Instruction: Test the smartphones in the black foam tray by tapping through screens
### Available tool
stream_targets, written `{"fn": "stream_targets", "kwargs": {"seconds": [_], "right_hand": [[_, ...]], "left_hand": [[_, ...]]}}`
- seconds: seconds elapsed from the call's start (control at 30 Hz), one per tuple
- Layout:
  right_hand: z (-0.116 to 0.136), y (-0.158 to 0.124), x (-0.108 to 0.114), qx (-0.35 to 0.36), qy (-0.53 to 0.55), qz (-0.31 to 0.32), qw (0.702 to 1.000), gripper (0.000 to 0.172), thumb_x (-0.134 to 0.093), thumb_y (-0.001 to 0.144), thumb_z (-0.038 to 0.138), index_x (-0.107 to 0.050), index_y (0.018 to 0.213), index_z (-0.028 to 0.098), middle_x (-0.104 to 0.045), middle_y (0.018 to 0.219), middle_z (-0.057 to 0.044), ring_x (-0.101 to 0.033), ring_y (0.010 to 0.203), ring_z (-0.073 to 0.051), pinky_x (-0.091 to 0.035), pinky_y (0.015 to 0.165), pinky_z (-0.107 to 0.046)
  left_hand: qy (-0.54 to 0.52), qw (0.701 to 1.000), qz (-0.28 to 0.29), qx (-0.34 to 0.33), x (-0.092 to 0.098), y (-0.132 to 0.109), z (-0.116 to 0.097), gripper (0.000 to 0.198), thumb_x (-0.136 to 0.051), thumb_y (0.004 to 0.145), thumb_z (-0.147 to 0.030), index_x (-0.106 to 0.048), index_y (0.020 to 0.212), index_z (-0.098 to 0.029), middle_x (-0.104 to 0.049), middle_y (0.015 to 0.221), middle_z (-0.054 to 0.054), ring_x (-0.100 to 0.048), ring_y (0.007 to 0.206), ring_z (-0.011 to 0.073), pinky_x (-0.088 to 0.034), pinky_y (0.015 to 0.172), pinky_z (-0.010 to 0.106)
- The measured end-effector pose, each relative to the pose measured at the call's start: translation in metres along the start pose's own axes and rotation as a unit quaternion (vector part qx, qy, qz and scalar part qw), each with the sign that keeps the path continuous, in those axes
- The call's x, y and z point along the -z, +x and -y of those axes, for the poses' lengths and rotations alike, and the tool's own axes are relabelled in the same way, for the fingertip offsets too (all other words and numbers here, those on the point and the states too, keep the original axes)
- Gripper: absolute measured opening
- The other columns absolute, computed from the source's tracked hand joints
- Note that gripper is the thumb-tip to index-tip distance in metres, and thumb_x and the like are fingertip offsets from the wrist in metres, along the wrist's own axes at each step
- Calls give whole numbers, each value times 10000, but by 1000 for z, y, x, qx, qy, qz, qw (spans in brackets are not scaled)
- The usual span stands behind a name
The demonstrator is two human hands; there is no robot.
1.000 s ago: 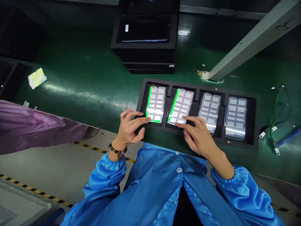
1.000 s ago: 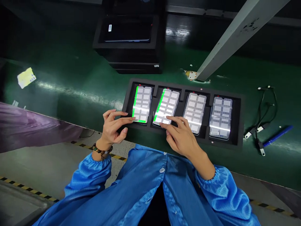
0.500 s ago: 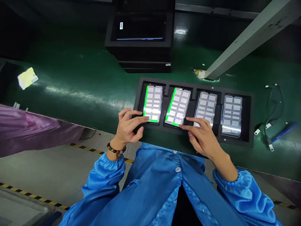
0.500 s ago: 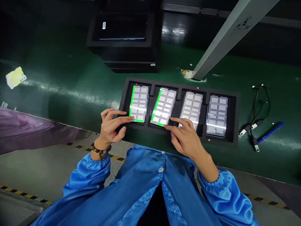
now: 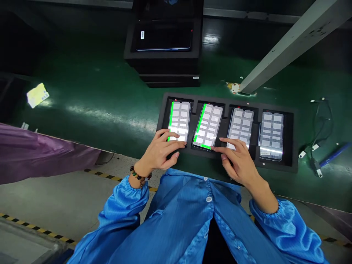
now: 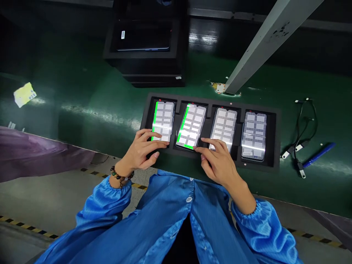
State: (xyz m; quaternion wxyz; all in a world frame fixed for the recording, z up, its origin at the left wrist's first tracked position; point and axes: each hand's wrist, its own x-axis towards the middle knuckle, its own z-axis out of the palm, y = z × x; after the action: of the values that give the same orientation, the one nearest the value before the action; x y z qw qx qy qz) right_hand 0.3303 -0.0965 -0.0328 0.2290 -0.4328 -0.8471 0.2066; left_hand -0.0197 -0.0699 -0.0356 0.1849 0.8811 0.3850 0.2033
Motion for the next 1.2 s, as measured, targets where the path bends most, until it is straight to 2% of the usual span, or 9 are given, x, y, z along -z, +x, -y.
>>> {"fn": "stream_targets", "kwargs": {"seconds": [0.2, 0.4, 0.63, 0.8, 1.0, 1.2], "right_hand": [[4, 5, 0, -35, -19, 3, 999, 380, -482, 1069, 160, -665, 1394, 231, -784, 1245, -128, -562, 1491, -324, -455, 1138, -553], [1, 17, 0, -77, -23, -12, 997, 388, -474, 1080, 170, -641, 1420, 254, -790, 1275, -92, -526, 1533, -321, -391, 1197, -569], [-7, 36, 2, -102, -56, -29, 993, 409, -463, 1073, 180, -619, 1443, 256, -803, 1248, -90, -536, 1519, -339, -432, 1144, -565], [-9, 51, 3, -129, -83, -36, 987, 410, -458, 1075, 191, -615, 1447, 261, -767, 1350, -112, -518, 1539, -352, -417, 1170, -596], [-8, 74, -1, -181, -111, -69, 975, 361, -447, 1092, 222, -602, 1416, 258, -773, 1353, -102, -490, 1560, -363, -395, 1200, -610], [-7, 94, -7, -197, -133, -99, 966, 366, -440, 1083, 247, -600, 1411, 236, -780, 1332, -133, -510, 1534, -406, -413, 1168, -637]], "left_hand": [[6, 1000, 25, 13, 8, 11, 4, 382, -504, 1016, -363, -734, 1312, -287, -822, 1302, 43, -651, 1336, 330, -390, 1216, 600], [0, 999, 52, 9, 13, 25, 19, 389, -527, 1008, -343, -692, 1356, -284, -783, 1402, 36, -622, 1396, 334, -340, 1266, 603], [8, 999, 43, -5, 16, 44, 39, 400, -517, 1026, -367, -666, 1386, -278, -769, 1423, 44, -612, 1394, 338, -305, 1289, 600], [6, 998, 51, 23, 16, 55, 51, 468, -511, 1026, -372, -614, 1475, -290, -746, 1457, 54, -568, 1457, 335, -264, 1320, 609], [21, 998, 33, 40, 17, 72, 58, 476, -493, 1039, -360, -585, 1498, -278, -721, 1491, 59, -552, 1450, 332, -252, 1326, 616], [37, 997, 16, 63, 14, 90, 60, 476, -469, 1046, -335, -554, 1511, -275, -727, 1474, 54, -542, 1460, 336, -227, 1337, 618]]}}
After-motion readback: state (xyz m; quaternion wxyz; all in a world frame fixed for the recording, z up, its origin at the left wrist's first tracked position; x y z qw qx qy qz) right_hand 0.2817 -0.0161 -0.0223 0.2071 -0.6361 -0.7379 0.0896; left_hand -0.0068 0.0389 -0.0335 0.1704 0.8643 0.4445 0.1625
